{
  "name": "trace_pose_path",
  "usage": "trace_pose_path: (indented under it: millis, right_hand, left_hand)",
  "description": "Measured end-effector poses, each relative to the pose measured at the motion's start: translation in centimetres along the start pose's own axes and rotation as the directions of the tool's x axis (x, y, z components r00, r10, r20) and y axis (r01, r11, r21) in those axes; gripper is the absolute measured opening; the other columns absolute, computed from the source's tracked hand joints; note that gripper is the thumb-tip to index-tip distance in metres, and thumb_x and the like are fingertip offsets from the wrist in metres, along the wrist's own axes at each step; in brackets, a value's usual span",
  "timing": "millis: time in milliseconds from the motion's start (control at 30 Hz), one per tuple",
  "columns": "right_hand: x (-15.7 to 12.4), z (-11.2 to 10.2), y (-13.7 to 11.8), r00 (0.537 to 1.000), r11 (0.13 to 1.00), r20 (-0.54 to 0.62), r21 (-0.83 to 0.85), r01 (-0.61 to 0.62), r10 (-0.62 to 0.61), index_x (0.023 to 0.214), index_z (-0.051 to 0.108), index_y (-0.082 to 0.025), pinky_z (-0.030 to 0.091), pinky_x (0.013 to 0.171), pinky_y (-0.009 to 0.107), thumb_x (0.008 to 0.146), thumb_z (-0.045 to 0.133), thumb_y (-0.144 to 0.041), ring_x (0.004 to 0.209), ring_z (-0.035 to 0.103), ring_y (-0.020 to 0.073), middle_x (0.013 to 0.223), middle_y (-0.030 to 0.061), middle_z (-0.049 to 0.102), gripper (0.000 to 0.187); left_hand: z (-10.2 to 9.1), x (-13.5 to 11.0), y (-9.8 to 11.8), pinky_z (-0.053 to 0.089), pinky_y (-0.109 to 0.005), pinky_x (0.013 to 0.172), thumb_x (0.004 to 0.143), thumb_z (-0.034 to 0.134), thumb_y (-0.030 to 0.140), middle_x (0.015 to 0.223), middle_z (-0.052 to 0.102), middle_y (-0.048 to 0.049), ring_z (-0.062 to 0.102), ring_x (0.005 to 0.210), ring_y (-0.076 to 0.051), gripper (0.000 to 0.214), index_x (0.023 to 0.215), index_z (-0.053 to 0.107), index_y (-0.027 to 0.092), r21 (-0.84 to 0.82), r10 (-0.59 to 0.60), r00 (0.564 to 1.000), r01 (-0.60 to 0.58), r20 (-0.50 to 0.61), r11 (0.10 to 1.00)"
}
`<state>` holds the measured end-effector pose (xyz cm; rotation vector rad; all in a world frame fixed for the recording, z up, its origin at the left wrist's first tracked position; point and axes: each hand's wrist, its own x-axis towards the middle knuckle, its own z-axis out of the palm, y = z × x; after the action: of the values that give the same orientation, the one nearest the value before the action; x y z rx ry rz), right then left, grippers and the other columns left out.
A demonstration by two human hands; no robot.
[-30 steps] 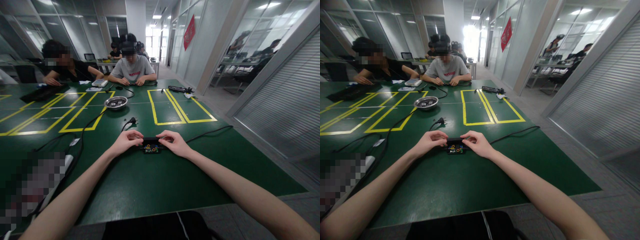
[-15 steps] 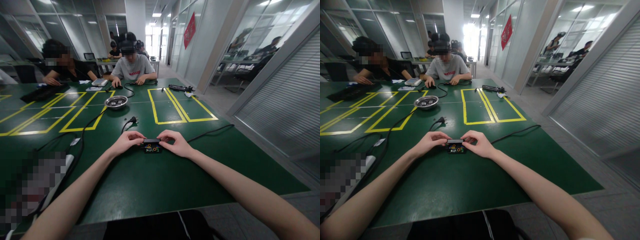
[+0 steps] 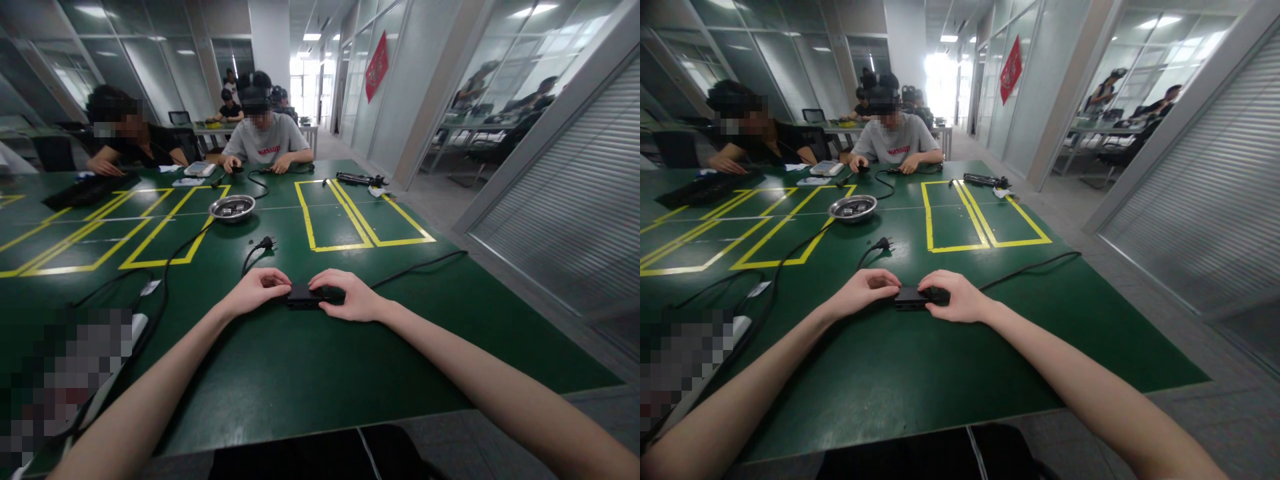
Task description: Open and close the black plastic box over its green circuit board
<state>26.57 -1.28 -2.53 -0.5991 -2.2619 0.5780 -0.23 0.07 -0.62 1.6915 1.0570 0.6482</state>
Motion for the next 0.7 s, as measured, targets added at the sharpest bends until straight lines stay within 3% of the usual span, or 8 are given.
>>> trace_pose_path:
  millis: [433,567,700]
  right_hand:
    - [0.2,-0.3,-0.2,0.998,1.0,0.05,-0.006,-0.025,0.025,0.112,0.069,-0.021,0.056,0.09,0.04,0.082,0.072,-0.019,0.1,0.069,0.0228,0.108,0.0087,0.074,0.03]
    - [0.2,-0.2,0.2,0.998,0.999,0.05,0.012,-0.03,0.03,0.109,0.071,-0.02,0.056,0.089,0.039,0.081,0.075,-0.018,0.098,0.07,0.0224,0.106,0.0083,0.075,0.029]
    - [0.2,-0.1,0.4,0.998,1.0,0.063,-0.018,-0.002,0.003,0.107,0.071,-0.019,0.056,0.09,0.038,0.079,0.078,-0.019,0.1,0.07,0.0224,0.108,0.0093,0.074,0.029]
  left_hand:
    - [0.3,-0.2,0.2,0.052,-0.027,0.069,0.08,0.072,0.043,0.079,0.073,-0.0038,0.066,0.07,-0.015,0.03,0.088,0.072,0.014,0.089,0.057,0.998,-0.057,0.009,0.994]
    - [0.8,-0.5,0.4,0.051,-0.026,0.067,0.088,0.064,0.041,0.08,0.073,-0.0034,0.064,0.071,-0.015,0.028,0.091,0.073,0.015,0.256,0.148,0.989,-0.14,-0.01,0.956]
    - [1.3,-0.7,0.4,0.052,-0.028,0.074,0.094,0.057,0.034,0.089,0.072,-0.0037,0.065,0.078,-0.016,0.022,0.096,0.072,0.018,0.488,0.303,0.953,-0.269,0.01,0.83]
